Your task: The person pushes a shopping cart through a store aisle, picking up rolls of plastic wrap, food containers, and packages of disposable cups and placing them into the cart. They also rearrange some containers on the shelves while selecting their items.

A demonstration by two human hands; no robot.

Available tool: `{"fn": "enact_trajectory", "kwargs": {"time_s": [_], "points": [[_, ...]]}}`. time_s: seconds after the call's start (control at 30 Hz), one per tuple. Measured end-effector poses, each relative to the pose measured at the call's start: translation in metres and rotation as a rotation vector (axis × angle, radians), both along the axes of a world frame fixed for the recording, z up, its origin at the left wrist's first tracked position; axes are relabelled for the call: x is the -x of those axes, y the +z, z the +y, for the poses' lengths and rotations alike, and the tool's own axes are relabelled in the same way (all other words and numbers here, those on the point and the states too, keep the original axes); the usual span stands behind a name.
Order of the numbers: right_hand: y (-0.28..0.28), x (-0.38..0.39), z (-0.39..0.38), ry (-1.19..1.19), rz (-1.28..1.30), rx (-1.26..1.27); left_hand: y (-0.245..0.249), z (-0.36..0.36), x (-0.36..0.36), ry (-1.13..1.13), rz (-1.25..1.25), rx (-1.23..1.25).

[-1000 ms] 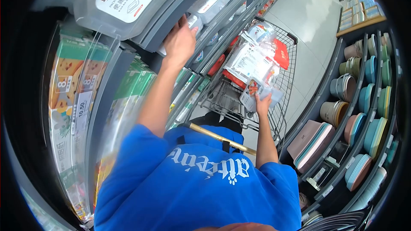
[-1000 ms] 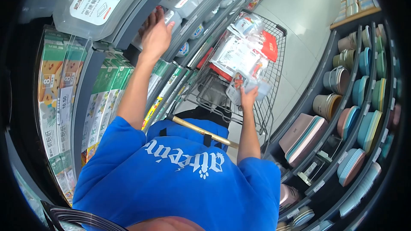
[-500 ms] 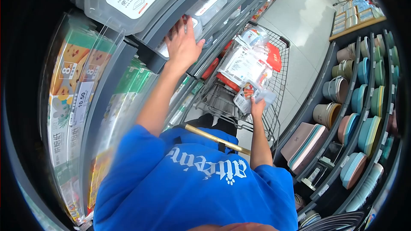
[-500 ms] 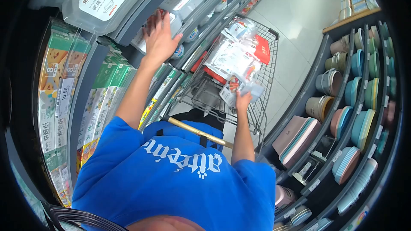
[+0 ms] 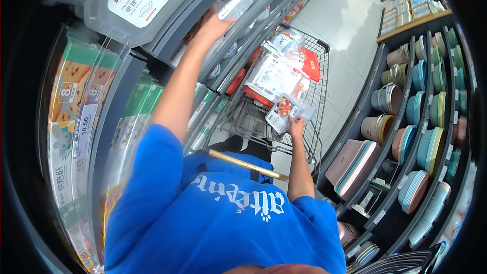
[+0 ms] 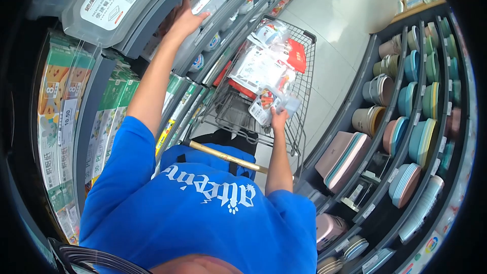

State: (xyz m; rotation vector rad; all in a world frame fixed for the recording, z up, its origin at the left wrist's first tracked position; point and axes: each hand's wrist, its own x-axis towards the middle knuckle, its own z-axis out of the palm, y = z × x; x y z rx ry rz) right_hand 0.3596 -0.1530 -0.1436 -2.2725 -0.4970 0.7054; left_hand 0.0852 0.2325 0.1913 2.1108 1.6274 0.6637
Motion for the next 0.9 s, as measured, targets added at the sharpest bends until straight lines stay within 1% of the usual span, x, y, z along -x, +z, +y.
{"fn": "enact_trajectory", "kwargs": {"time_s": [0.03,0.13,0.17,0.27,0.33,0.4,0.43,0.47,0.53,0.6,0.63,0.67,0.73,0.77,0.8,0.83,0.87,0.9], "points": [[0.005,-0.003,0.000,0.025,-0.008,0.041,0.004,-0.003,0.001,0.020,0.043,-0.019],[0.019,-0.005,0.002,-0.038,0.130,-0.039,0.001,-0.003,0.004,-0.033,-0.032,-0.043],[0.026,-0.006,0.002,-0.041,0.135,-0.001,0.001,-0.003,0.004,-0.038,-0.033,-0.043],[0.033,-0.006,0.002,-0.149,0.273,-0.068,-0.002,-0.002,0.005,-0.043,-0.049,-0.049],[0.037,-0.010,-0.002,-0.183,0.444,-0.209,-0.008,0.000,0.006,-0.051,-0.070,-0.060],[0.051,-0.011,-0.010,-0.182,0.591,-0.354,0.014,-0.016,0.004,-0.006,-0.020,-0.075],[0.078,-0.005,-0.007,-0.158,0.652,-0.431,0.022,-0.028,0.003,0.016,0.004,-0.086],[0.102,-0.001,-0.003,-0.134,0.714,-0.511,0.025,-0.042,0.000,-0.008,0.002,-0.172],[0.132,0.000,-0.004,-0.106,0.796,-0.626,0.026,-0.080,-0.003,-0.066,0.000,-0.334],[0.170,0.006,-0.002,-0.061,0.917,-0.790,0.000,-0.116,-0.007,-0.356,-0.231,-0.228],[0.173,0.000,-0.007,-0.012,1.001,-0.823,-0.015,-0.141,-0.012,-0.397,-0.350,-0.046],[0.183,0.004,-0.007,-0.038,1.055,-0.906,-0.033,-0.167,-0.018,-0.432,-0.465,0.137],[0.214,0.023,0.000,-0.088,1.159,-1.078,-0.079,-0.211,-0.021,-0.373,-0.479,0.400],[0.224,0.031,0.004,-0.154,1.179,-1.093,-0.092,-0.228,-0.021,-0.330,-0.668,0.653],[0.224,0.036,0.007,-0.146,1.177,-1.109,-0.097,-0.245,-0.020,-0.278,-0.853,0.910],[0.223,0.041,0.008,-0.140,1.177,-1.122,-0.068,-0.259,-0.015,-0.223,-1.027,1.144],[0.224,0.049,0.011,-0.128,1.182,-1.132,-0.072,-0.270,-0.010,-0.256,-1.164,1.267],[0.224,0.059,0.016,-0.124,1.197,-1.151,-0.075,-0.280,-0.008,-0.339,-1.285,1.225]]}}
